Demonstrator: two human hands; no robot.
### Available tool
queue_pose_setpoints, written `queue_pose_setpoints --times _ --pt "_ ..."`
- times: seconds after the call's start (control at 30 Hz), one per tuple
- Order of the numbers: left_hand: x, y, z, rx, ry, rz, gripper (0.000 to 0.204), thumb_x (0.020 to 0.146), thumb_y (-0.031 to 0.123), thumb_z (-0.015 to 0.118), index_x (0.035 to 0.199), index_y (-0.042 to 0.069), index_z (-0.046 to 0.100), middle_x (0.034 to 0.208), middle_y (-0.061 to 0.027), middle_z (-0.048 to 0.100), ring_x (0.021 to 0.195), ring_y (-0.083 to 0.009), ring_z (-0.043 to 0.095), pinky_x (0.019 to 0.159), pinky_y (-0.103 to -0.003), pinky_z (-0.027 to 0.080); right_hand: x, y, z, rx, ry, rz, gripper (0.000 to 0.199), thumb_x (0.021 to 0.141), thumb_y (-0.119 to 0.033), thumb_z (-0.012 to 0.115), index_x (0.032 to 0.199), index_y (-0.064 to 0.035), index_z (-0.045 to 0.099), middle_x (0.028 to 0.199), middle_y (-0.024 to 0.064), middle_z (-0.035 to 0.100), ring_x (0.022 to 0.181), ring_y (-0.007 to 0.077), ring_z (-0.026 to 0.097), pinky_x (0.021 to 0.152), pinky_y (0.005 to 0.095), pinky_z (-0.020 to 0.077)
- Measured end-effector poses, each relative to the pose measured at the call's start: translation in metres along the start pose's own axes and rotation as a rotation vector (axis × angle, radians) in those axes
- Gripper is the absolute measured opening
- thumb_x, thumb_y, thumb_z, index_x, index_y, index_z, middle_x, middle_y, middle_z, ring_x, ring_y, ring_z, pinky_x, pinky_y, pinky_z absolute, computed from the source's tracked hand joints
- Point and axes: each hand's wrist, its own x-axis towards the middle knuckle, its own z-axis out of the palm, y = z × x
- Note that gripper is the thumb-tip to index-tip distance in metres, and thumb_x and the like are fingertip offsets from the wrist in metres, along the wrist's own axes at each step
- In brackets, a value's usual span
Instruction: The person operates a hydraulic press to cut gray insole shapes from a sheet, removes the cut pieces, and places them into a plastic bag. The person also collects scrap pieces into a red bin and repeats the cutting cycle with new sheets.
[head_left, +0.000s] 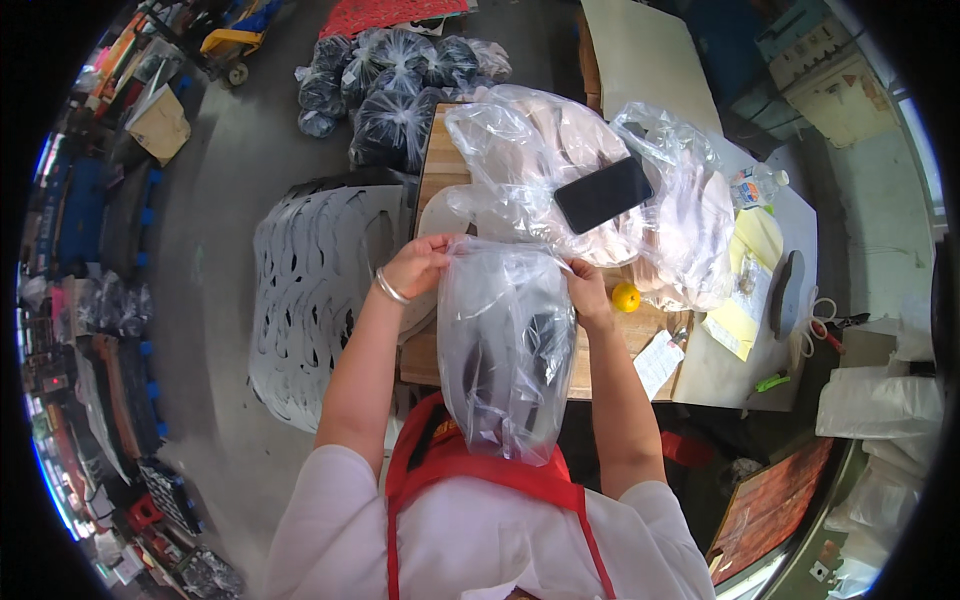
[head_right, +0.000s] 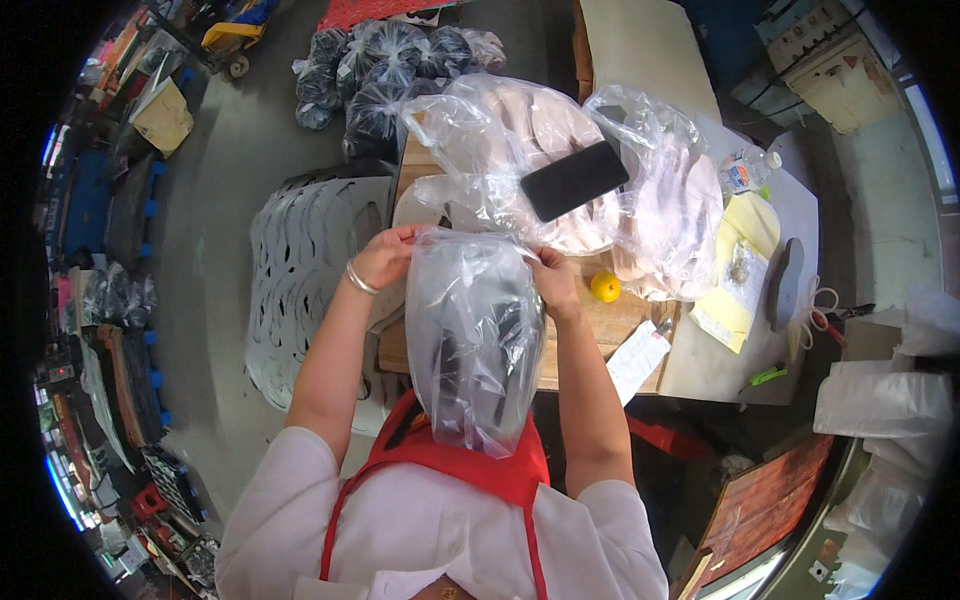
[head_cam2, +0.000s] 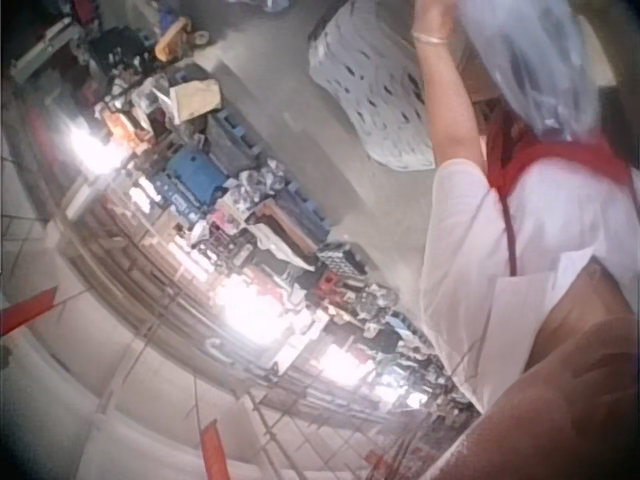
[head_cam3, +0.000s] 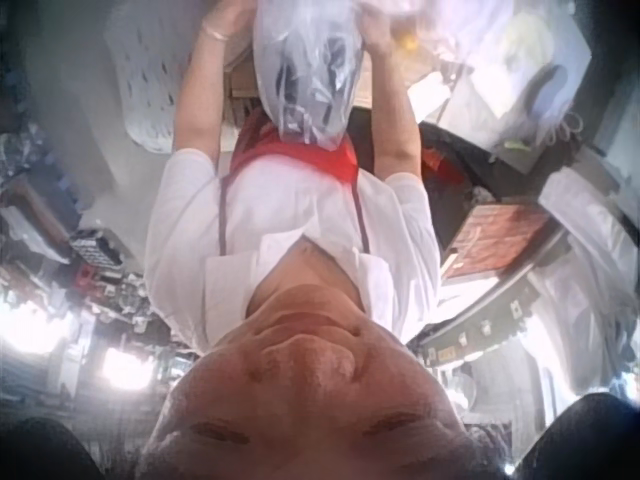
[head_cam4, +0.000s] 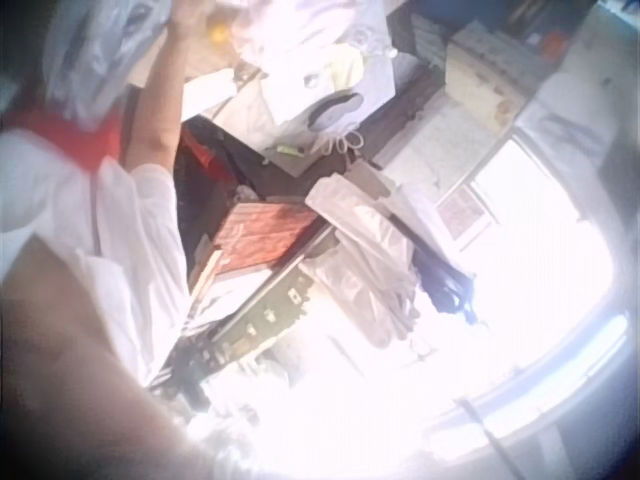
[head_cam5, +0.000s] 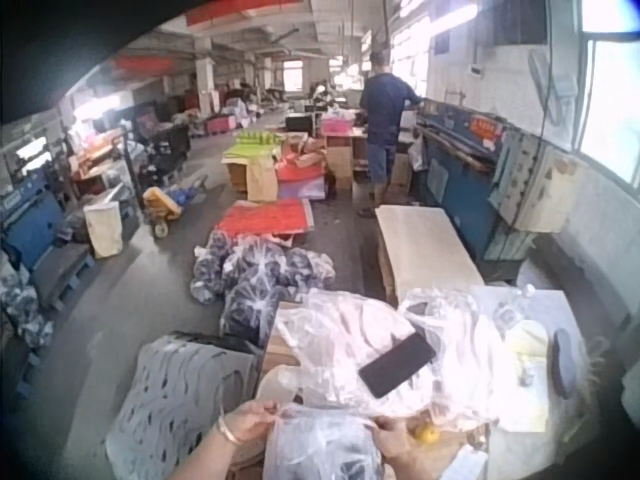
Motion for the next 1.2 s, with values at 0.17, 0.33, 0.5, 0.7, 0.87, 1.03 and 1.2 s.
queue_pose_setpoints --times 0.17,0.33,0.5,0.7,0.87,1.03,1.2 --pt "0.013 -0.008 0.021 0.251 0.255 0.045 0.035 0.081 -0.006 0.060 0.115 0.000 0.056 0.101 -0.0100 0.063 0.088 -0.0206 0.064 0.079 -0.032 0.053 -0.005 -0.007 0.006 -0.036 0.076 0.091 0.010 0.083 -0.007 0.063 0.087 0.0010 0.067 0.084 0.0034 0.065 0.071 0.0092 0.058 0.064 0.0222 0.0456" --pt "0.043 -0.033 -0.009 -0.290 0.402 -0.162 0.033 0.081 -0.002 0.061 0.114 0.001 0.057 0.098 -0.0102 0.063 0.085 -0.0204 0.063 0.077 -0.034 0.054 0.017 0.007 0.009 0.082 0.075 -0.085 0.016 0.083 -0.011 0.064 0.091 0.0018 0.068 0.084 0.0044 0.067 0.069 0.0106 0.060 0.064 0.0235 0.0479" --pt "0.057 -0.043 -0.036 0.014 0.347 -0.146 0.029 0.082 0.003 0.064 0.111 0.000 0.060 0.097 -0.0114 0.066 0.085 -0.0192 0.065 0.075 -0.032 0.054 0.039 0.027 -0.019 -0.104 -0.003 0.004 0.015 0.084 -0.011 0.065 0.092 0.0014 0.068 0.081 0.0032 0.068 0.068 0.0106 0.061 0.062 0.0226 0.0488" --pt "0.052 -0.058 -0.023 1.015 0.563 0.188 0.018 0.081 0.021 0.067 0.091 0.007 0.070 0.083 -0.0101 0.070 0.075 -0.0227 0.066 0.068 -0.031 0.051 0.033 0.057 -0.057 -0.251 0.037 -0.119 0.011 0.082 -0.009 0.068 0.081 0.0023 0.068 0.073 0.0019 0.065 0.061 0.0083 0.057 0.056 0.0211 0.0472" --pt "0.038 -0.058 -0.021 1.278 0.465 0.305 0.022 0.088 0.026 0.059 0.101 0.010 0.067 0.088 -0.0114 0.069 0.080 -0.0273 0.066 0.071 -0.036 0.051 0.019 0.058 -0.057 -0.182 0.026 -0.038 0.012 0.084 -0.011 0.067 0.087 0.0007 0.068 0.077 0.0016 0.065 0.063 0.0077 0.057 0.058 0.0201 0.0463" --pt "-0.037 -0.077 -0.020 1.100 0.485 0.425 0.034 0.094 0.023 0.051 0.122 0.004 0.055 0.107 -0.0194 0.064 0.094 -0.0303 0.064 0.083 -0.035 0.048 -0.058 0.064 -0.073 -0.186 -0.002 0.079 0.021 0.090 -0.018 0.061 0.100 0.0009 0.065 0.084 0.0016 0.065 0.070 0.0078 0.057 0.064 0.0188 0.0449" --pt "-0.118 -0.125 -0.012 0.972 0.466 0.200 0.032 0.094 0.018 0.049 0.117 -0.002 0.056 0.104 -0.0219 0.064 0.094 -0.0307 0.064 0.084 -0.034 0.048 -0.117 0.103 -0.070 -0.065 -0.024 0.007 0.022 0.090 -0.014 0.056 0.105 0.0020 0.062 0.087 0.0034 0.066 0.072 0.0108 0.060 0.064 0.0242 0.0483"
